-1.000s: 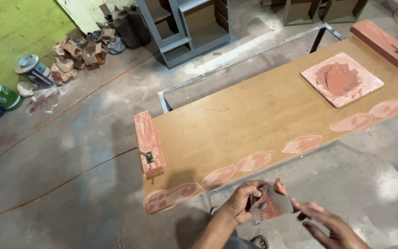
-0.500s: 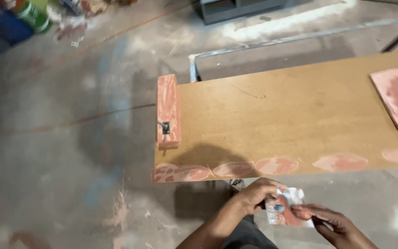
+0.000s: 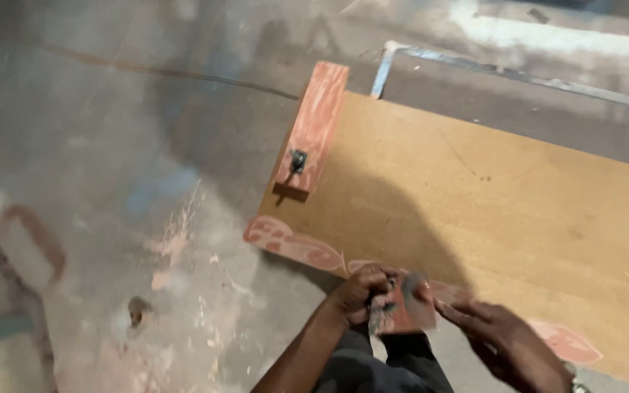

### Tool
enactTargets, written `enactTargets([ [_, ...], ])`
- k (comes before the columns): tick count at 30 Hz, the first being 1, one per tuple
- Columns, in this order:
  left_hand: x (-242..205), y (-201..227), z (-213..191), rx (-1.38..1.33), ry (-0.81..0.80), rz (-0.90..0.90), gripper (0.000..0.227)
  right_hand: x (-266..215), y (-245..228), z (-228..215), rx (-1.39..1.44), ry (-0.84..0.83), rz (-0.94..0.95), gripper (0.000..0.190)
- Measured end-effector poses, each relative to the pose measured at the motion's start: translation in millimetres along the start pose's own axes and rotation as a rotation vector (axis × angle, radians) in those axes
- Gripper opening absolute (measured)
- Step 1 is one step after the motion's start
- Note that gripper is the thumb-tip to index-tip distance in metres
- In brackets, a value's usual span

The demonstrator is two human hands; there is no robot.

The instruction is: The person scoops pink putty from a square tile and applies it to the edges of a wooden board using a putty knife. They smooth the putty along the edges and corners, repeatedly adding more material to fill gaps.

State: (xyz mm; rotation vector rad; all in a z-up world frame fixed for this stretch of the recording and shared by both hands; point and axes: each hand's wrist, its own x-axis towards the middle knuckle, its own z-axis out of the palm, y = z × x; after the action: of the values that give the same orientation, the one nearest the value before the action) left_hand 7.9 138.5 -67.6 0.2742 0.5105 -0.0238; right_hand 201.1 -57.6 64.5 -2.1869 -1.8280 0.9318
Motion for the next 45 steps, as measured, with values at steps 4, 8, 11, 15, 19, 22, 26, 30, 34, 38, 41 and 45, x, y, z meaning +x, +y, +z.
enactTargets([
  [4, -4.4, -11.0, -19.8, 0.107, -0.11, 0.204, 0.031, 28.3, 18.8, 3.2, 0.587, 0.032, -0.083, 0.067],
  [8, -11.9, -30.4, -5.8, -0.073, -0.006, 0.377, 0.03, 60.2, 6.4, 22.6, 0.916, 0.065, -0.057, 0.073],
  [11, -4.8, -27.5, 15.3, -0.272, 0.18, 0.457, 0.029, 84.5, -4.1, 30.1, 1.094, 0.08, -0.059, 0.067],
  [15, 30.8, -27.1, 2.3, -0.374, 0.118, 0.613, 0.027, 139.4, -5.0, 56.6, 0.963, 0.165, -0.023, 0.071],
  [19, 72.2, 2.1, -48.3, -0.504, 0.169, 0.6, 0.029, 209.2, 1.9, 74.6, 0.898, 0.171, 0.06, 0.039],
  [22, 91.0, 29.3, -75.0, -0.395, 0.27, 0.481, 0.033, 273.3, -1.5, 70.6, 0.581, 0.196, 0.219, 0.04],
  [26, 76.4, 50.3, -95.1, -0.223, 0.447, 0.346, 0.034, 344.0, 11.0, 58.7, -0.04, 0.367, -0.261, 0.053],
  [30, 43.0, 61.5, -112.0, -0.171, 0.536, 0.367, 0.032, 386.5, 28.8, 83.3, -0.405, 0.365, -0.389, 0.052],
  [34, 16.2, 63.0, -122.2, -0.238, 0.62, 0.356, 0.03, 350.4, 25.7, 88.0, -0.437, 0.171, -0.428, 0.049],
  [38, 9.1, 81.7, -124.6, -0.182, 0.588, 0.389, 0.027, 352.2, 3.1, 65.3, -0.665, 0.042, -0.288, 0.043],
  [41, 4.2, 90.4, -121.1, -0.136, 0.578, 0.381, 0.027, 403.2, 10.5, 47.0, -0.653, 0.123, -0.064, 0.033],
  [45, 3.5, 97.2, -121.0, -0.14, 0.585, 0.378, 0.027, 416.1, 6.7, 68.7, -0.428, 0.241, -0.053, 0.03],
])
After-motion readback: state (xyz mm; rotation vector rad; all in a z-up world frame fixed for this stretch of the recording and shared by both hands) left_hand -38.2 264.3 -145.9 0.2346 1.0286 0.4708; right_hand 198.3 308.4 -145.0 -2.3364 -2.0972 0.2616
